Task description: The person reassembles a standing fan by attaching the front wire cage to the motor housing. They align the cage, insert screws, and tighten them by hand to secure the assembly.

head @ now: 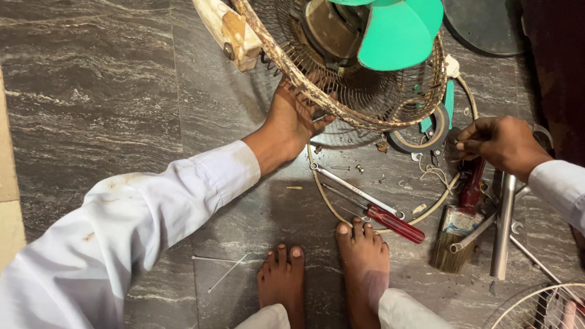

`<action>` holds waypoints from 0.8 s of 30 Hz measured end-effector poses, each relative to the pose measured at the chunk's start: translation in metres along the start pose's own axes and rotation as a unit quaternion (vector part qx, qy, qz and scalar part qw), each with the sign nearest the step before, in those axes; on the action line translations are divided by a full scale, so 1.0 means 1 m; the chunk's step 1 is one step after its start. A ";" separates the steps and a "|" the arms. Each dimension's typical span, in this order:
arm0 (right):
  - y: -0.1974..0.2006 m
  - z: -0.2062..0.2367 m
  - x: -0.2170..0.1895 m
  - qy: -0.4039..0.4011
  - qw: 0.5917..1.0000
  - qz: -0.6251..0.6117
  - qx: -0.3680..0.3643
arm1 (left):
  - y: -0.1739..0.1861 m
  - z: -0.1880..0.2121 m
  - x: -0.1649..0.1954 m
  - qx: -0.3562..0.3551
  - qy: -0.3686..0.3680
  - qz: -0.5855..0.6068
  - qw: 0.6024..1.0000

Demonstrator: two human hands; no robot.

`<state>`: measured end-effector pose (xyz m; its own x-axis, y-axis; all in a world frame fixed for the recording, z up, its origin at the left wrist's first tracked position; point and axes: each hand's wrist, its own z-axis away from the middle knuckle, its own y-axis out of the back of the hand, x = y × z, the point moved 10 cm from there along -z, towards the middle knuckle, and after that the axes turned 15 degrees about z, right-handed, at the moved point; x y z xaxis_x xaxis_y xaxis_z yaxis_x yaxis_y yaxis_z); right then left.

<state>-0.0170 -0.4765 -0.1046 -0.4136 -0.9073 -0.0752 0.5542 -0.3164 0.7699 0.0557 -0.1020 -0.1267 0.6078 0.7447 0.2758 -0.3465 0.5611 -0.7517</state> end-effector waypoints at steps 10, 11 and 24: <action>-0.010 -0.004 0.006 0.031 0.991 0.129 -0.007 | 0.004 -0.005 -0.002 -0.007 0.003 0.011 1.000; -0.010 -0.004 0.006 0.030 0.991 0.133 -0.004 | 0.004 -0.006 -0.001 -0.014 -0.002 0.009 1.000; -0.009 0.002 0.012 -0.019 1.000 0.001 -0.018 | 0.009 -0.013 -0.004 -0.012 0.001 0.022 1.000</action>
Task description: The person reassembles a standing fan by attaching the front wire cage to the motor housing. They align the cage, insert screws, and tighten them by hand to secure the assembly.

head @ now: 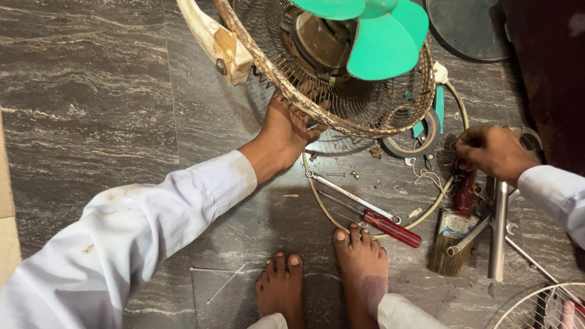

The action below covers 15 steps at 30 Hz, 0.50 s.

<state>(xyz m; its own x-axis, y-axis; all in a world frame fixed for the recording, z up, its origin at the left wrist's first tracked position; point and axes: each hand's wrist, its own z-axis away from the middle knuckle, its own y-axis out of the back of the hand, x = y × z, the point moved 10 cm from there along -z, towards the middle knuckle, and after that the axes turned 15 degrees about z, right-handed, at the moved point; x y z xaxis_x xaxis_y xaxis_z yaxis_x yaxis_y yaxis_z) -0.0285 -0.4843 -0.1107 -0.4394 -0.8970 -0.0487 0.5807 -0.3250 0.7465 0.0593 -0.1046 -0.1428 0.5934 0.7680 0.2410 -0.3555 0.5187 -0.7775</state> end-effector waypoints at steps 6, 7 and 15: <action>0.009 0.002 0.001 0.009 0.994 -0.105 0.018 | -0.003 0.002 0.001 0.005 0.001 0.003 1.000; 0.012 0.003 -0.001 0.023 0.988 -0.151 0.023 | -0.004 0.003 0.001 0.006 0.001 0.002 1.000; 0.018 0.004 0.006 -0.025 0.999 -0.034 0.028 | -0.008 0.006 0.001 0.010 0.006 -0.006 1.000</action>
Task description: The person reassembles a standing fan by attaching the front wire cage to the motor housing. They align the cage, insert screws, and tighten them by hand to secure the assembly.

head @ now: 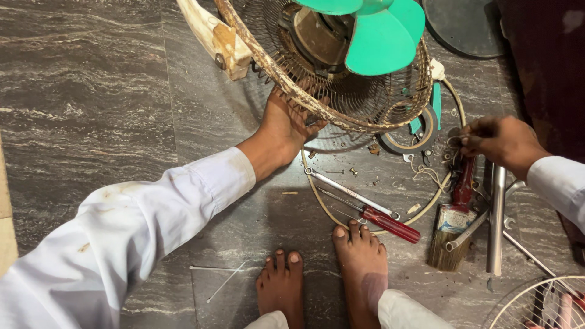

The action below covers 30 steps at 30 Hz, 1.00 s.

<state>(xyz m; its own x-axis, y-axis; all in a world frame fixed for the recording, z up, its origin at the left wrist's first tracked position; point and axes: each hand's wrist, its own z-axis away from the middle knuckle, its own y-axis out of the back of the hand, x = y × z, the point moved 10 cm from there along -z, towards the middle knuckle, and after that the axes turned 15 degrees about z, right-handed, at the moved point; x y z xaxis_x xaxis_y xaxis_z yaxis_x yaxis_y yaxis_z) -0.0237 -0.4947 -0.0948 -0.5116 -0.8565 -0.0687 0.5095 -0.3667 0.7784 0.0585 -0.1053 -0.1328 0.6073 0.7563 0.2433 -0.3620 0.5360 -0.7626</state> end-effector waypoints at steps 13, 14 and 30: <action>-0.037 0.010 -0.033 0.180 0.942 0.281 0.022 | 0.003 -0.001 0.000 0.000 -0.006 -0.010 1.000; -0.037 0.011 -0.037 0.188 0.934 0.300 0.041 | 0.001 -0.001 0.002 -0.006 -0.015 -0.016 1.000; -0.043 0.007 -0.038 0.190 0.899 0.386 0.076 | 0.006 -0.022 -0.005 -0.022 -0.027 0.014 0.999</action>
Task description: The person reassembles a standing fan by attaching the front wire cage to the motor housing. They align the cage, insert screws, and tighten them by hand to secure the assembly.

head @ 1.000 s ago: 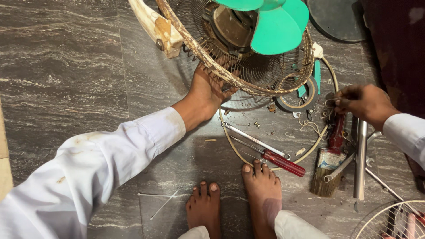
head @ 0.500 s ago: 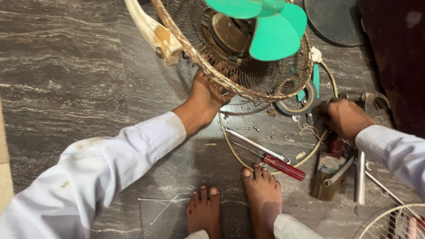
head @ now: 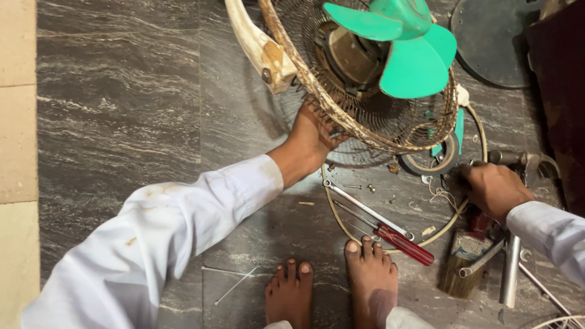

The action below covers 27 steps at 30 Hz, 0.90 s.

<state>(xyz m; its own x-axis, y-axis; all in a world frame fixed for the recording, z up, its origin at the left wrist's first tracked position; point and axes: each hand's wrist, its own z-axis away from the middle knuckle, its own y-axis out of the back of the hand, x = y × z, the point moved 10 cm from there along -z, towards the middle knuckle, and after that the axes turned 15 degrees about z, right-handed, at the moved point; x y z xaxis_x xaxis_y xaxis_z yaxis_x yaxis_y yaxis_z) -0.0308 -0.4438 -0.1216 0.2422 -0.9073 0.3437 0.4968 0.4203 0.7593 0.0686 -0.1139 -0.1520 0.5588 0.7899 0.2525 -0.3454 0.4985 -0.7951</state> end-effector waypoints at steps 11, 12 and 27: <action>0.110 0.039 0.012 -0.058 0.841 -0.492 0.215 | 0.001 -0.008 -0.010 0.016 -0.002 0.013 1.000; 0.118 0.039 0.003 -0.067 0.816 -0.536 0.206 | 0.000 -0.007 -0.009 0.016 -0.003 0.013 1.000; 0.169 0.016 -0.050 -0.055 0.680 -0.731 0.017 | -0.007 -0.003 -0.010 0.003 0.012 -0.014 1.000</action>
<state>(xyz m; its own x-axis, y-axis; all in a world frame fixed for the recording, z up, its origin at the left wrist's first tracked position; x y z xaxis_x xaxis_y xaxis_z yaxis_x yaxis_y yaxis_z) 0.0281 -0.3271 -0.0017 -0.5537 -0.3518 -0.7548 0.1198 -0.9306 0.3459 0.0675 -0.1263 -0.1506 0.5864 0.7669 0.2606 -0.3334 0.5218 -0.7852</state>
